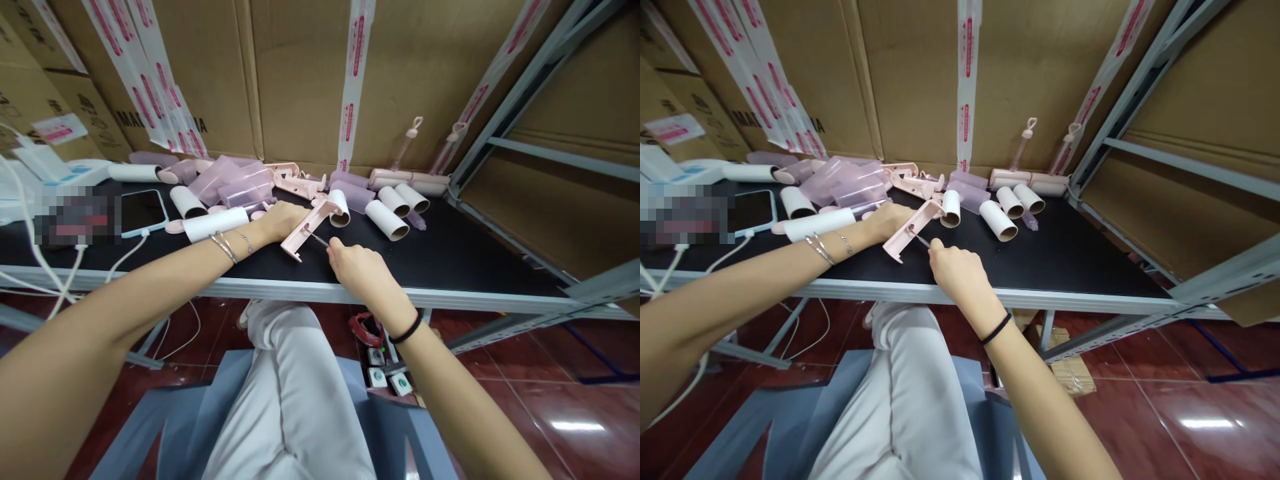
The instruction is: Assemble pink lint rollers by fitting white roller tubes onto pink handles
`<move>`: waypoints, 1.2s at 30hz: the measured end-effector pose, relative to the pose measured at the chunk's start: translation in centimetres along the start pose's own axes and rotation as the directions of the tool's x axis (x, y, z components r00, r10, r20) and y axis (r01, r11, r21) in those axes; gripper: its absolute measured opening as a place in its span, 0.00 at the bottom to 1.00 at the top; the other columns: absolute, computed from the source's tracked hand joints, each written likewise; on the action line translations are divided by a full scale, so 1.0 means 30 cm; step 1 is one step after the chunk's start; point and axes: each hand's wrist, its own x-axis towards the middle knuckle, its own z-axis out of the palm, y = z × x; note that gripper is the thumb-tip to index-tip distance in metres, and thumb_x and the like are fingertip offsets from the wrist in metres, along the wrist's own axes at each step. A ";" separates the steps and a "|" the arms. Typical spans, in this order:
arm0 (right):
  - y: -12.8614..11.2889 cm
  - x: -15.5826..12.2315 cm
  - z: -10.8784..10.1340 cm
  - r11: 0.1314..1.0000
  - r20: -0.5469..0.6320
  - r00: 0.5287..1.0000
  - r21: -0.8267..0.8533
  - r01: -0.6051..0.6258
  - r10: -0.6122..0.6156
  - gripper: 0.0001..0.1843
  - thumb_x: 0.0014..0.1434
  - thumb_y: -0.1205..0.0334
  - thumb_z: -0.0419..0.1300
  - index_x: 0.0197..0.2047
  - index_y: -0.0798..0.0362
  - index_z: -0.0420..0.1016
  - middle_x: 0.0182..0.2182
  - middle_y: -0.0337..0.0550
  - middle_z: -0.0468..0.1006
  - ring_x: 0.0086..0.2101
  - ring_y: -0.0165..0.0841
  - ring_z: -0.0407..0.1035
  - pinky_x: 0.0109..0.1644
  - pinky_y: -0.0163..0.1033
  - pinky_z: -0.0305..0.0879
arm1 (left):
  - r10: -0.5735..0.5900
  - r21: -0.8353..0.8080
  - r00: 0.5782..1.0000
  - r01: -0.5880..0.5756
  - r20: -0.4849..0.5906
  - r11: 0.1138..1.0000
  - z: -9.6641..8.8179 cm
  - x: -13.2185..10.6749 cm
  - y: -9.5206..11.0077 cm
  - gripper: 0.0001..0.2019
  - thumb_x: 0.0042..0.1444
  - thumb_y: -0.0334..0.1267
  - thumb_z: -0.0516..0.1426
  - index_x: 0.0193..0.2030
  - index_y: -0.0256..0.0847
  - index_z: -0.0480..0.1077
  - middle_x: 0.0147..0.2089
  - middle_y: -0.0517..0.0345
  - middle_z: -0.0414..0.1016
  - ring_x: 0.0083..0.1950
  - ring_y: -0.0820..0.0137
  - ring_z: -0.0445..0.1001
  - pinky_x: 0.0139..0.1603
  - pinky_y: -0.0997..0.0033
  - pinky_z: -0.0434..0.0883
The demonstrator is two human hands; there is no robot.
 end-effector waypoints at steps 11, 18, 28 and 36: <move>-0.005 0.002 -0.002 0.997 0.007 1.000 0.074 -0.022 0.021 0.18 0.69 0.58 0.37 0.46 0.54 0.64 0.34 0.52 0.79 0.37 0.42 0.77 0.37 0.40 0.69 | -0.023 0.095 0.998 0.017 0.063 0.995 -0.023 -0.006 0.008 0.18 0.58 0.42 0.54 0.51 0.36 0.71 0.32 0.52 0.77 0.32 0.66 0.76 0.29 0.72 0.63; 0.001 0.007 0.005 0.997 0.003 1.000 0.080 -0.019 0.019 0.19 0.69 0.58 0.36 0.47 0.55 0.64 0.36 0.54 0.78 0.39 0.41 0.77 0.39 0.40 0.69 | 0.005 0.121 1.000 -0.005 -0.007 0.993 -0.007 -0.008 -0.001 0.15 0.58 0.44 0.52 0.43 0.35 0.73 0.27 0.53 0.75 0.29 0.68 0.74 0.28 0.73 0.63; 0.004 0.007 0.015 0.996 -0.016 1.000 0.089 -0.024 0.026 0.17 0.69 0.59 0.37 0.48 0.55 0.64 0.36 0.54 0.79 0.39 0.40 0.76 0.40 0.39 0.68 | -0.038 0.069 0.999 0.037 0.012 0.997 -0.010 0.010 0.011 0.14 0.60 0.38 0.50 0.45 0.33 0.73 0.35 0.49 0.78 0.37 0.66 0.76 0.36 0.72 0.69; -0.005 -0.005 0.008 0.997 -0.078 0.997 0.079 -0.001 0.007 0.16 0.68 0.63 0.39 0.45 0.56 0.65 0.33 0.54 0.79 0.36 0.41 0.77 0.36 0.40 0.70 | 0.080 0.086 0.997 -0.080 0.004 0.993 -0.013 0.017 0.009 0.09 0.58 0.34 0.53 0.39 0.33 0.73 0.34 0.49 0.76 0.37 0.67 0.76 0.35 0.74 0.69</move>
